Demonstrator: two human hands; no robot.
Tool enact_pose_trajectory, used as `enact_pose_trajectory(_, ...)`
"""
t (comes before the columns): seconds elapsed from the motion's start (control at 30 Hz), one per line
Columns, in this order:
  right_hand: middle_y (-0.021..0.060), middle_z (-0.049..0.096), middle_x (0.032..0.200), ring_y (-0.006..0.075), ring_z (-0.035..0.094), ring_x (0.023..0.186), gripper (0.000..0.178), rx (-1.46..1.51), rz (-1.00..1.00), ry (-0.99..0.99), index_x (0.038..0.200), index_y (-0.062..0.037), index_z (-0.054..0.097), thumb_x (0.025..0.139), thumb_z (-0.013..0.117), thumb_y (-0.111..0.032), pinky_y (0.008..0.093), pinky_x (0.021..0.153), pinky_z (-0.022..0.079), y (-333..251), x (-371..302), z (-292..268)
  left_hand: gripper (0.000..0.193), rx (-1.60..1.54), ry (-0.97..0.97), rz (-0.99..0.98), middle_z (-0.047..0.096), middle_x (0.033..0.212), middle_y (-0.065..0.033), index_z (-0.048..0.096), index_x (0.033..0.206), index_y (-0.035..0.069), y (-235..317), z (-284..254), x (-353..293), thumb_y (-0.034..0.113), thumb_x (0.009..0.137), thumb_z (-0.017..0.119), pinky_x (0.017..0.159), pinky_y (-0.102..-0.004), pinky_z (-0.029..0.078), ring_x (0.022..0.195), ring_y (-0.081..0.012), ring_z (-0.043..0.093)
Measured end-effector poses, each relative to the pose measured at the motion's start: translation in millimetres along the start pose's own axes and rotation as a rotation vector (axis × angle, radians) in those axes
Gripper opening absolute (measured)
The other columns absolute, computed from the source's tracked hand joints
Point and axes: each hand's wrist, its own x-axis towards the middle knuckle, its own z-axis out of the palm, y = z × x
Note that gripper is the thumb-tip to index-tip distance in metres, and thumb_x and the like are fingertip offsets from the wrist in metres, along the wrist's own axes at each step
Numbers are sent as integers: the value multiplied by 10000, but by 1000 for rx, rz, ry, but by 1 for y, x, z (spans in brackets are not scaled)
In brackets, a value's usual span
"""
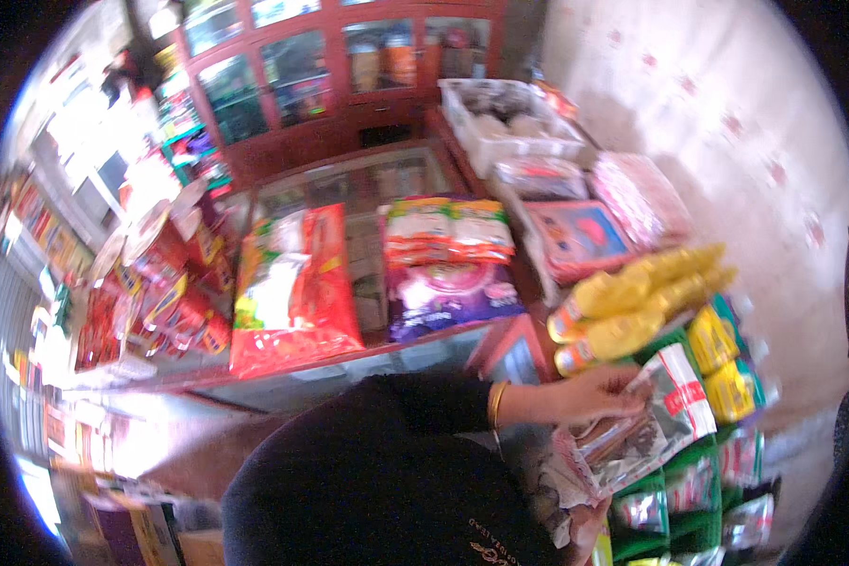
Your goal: The person wipes the surfaces of various packaged food items with a cloth, handling them one at a time. They pick up each package, wipe it, and place it into a green plastic basket on the counter.
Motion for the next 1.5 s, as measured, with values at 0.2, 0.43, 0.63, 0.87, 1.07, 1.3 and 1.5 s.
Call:
enact_pose_trajectory(0.2, 175, 500, 1239, 241, 494, 1115, 669, -397, -70, -126, 1317, 30, 350, 725, 632, -102, 351, 960, 385, -9, 29, 41, 413, -42, 82, -283, 585, 799, -75, 556, 965, -23, 14, -47, -57, 367, 982, 422, 697, -324, 444, 794, -143, 540)
enact_pose_trajectory(0.43, 175, 505, 1218, 241, 509, 1076, 630, -418, -71, -297, 1283, 44, 389, 733, 642, -129, 346, 944, 392, -30, 40, 87, 311, 480, 277, -199, 568, 821, -234, 554, 941, -1, 49, -97, -85, 273, 977, 411, 669, -426, 449, 772, -406, 558)
enact_pose_trajectory(0.63, 135, 574, 1153, 211, 540, 1046, 538, -39, -81, -486, 1232, 36, 494, 729, 659, -58, 330, 944, 413, -64, 44, 112, 228, 605, 412, -179, 572, 783, -248, 571, 983, 25, 57, -133, -99, 215, 962, 446, 615, -451, 457, 733, -431, 572)
enact_pose_trajectory(0.87, 129, 567, 1187, 218, 540, 1071, 494, -57, -227, -238, 1217, 38, 510, 762, 667, -73, 340, 948, 416, -49, 51, 53, 204, 794, 633, -192, 596, 780, -243, 584, 1061, 24, 74, -140, -102, 144, 943, 469, 604, -440, 484, 735, -426, 606)
enact_pose_trajectory(1.07, 144, 480, 1303, 247, 487, 1157, 655, 318, -376, 107, 1340, 5, 388, 787, 647, -234, 363, 972, 390, -74, 32, 60, 214, 865, 684, -175, 565, 585, -121, 567, 1076, 31, 70, -131, -107, 172, 976, 441, 490, -345, 452, 519, -222, 582)
enact_pose_trajectory(1.3, 228, 427, 1319, 401, 433, 1170, 628, -609, -973, -108, 1193, -74, 579, 575, 682, -105, 494, 971, 380, -90, 44, 96, 271, 347, 706, -269, 579, 728, -21, 599, 1047, -18, 52, -83, -93, 192, 994, 435, 614, -257, 434, 694, -73, 457)
enact_pose_trajectory(1.5, 183, 474, 1284, 396, 478, 1118, 616, -658, -884, -396, 1153, -106, 617, 544, 712, -78, 455, 966, 389, -87, 37, 90, 294, 384, 776, -246, 579, 735, 0, 601, 962, -23, 31, -98, -102, 222, 995, 443, 599, -242, 419, 681, -64, 440)
